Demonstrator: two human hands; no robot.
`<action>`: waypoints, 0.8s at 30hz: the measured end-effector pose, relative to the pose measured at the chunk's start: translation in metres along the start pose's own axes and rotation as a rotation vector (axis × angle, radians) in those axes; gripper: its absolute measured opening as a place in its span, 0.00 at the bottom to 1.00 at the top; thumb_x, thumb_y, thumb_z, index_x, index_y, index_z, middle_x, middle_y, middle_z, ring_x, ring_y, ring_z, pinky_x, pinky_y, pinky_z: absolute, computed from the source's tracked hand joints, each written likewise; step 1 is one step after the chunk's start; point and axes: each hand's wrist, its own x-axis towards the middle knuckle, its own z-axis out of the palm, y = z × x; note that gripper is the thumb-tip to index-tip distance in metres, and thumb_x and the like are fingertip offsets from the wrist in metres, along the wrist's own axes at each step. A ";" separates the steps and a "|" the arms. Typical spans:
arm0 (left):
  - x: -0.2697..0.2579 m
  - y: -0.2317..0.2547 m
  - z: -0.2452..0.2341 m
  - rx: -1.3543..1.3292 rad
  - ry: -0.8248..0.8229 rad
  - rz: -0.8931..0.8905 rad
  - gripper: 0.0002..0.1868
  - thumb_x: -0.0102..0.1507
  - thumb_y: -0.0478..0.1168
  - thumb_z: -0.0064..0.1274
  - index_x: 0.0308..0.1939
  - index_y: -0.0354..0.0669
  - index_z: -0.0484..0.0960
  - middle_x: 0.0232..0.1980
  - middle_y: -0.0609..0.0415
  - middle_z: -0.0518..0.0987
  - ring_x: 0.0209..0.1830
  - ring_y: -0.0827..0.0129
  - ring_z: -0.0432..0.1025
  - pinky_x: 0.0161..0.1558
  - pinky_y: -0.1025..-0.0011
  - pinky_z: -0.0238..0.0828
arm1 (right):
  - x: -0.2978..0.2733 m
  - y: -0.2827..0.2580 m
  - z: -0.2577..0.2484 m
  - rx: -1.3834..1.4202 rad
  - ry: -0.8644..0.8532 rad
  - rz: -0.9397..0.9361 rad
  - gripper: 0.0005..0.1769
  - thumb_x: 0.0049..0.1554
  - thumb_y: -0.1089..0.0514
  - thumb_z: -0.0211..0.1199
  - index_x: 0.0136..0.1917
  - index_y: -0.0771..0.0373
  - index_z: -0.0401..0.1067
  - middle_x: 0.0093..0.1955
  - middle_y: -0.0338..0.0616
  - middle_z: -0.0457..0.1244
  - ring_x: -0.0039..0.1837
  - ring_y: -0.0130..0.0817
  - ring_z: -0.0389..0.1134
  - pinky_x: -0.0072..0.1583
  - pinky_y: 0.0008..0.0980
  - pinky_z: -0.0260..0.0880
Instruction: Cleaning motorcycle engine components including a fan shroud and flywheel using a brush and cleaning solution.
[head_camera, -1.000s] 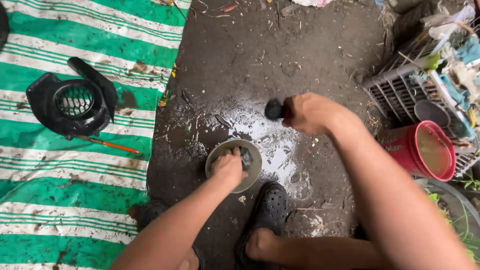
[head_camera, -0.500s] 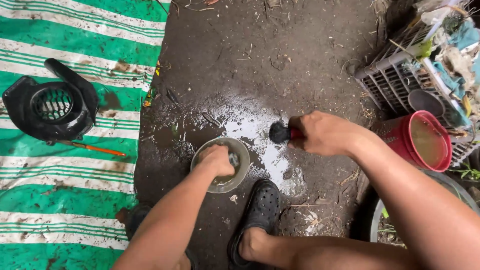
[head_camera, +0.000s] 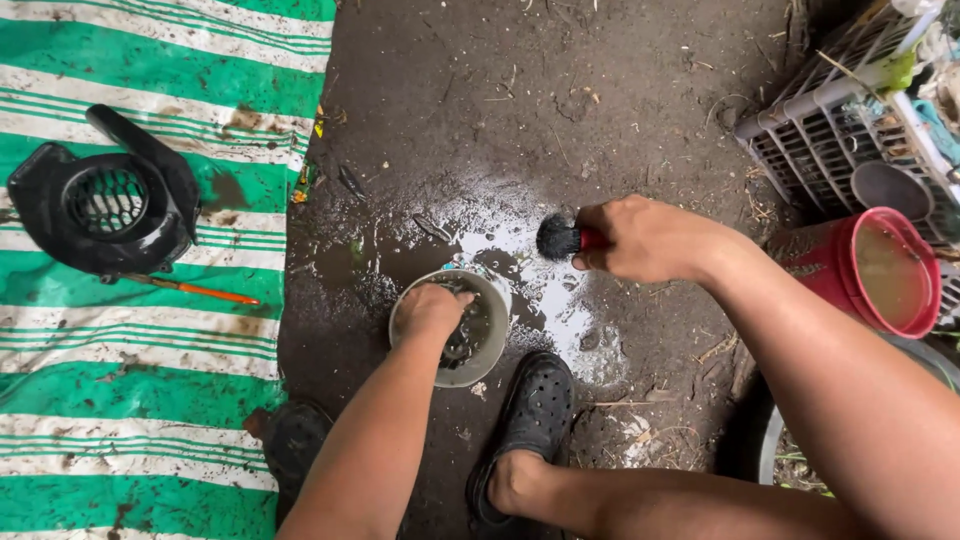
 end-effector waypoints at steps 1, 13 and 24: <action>0.010 -0.003 0.004 -0.066 0.002 -0.008 0.40 0.70 0.61 0.58 0.73 0.31 0.80 0.70 0.32 0.81 0.74 0.42 0.75 0.69 0.43 0.76 | 0.002 0.000 0.000 -0.001 -0.011 0.005 0.17 0.72 0.52 0.59 0.64 0.64 0.80 0.44 0.51 0.74 0.47 0.43 0.78 0.61 0.44 0.78; -0.010 -0.020 0.025 0.350 0.006 0.234 0.40 0.62 0.51 0.66 0.77 0.43 0.78 0.80 0.35 0.71 0.87 0.33 0.54 0.81 0.43 0.58 | 0.002 0.002 0.007 -0.004 -0.024 -0.123 0.18 0.71 0.52 0.58 0.61 0.66 0.81 0.49 0.57 0.76 0.57 0.50 0.80 0.66 0.50 0.78; 0.048 -0.033 0.086 0.745 0.259 0.524 0.18 0.72 0.34 0.44 0.55 0.43 0.91 0.58 0.42 0.85 0.66 0.42 0.73 0.60 0.49 0.73 | 0.003 -0.012 0.007 0.002 -0.032 -0.140 0.17 0.73 0.51 0.59 0.61 0.65 0.81 0.50 0.54 0.75 0.56 0.48 0.80 0.68 0.50 0.78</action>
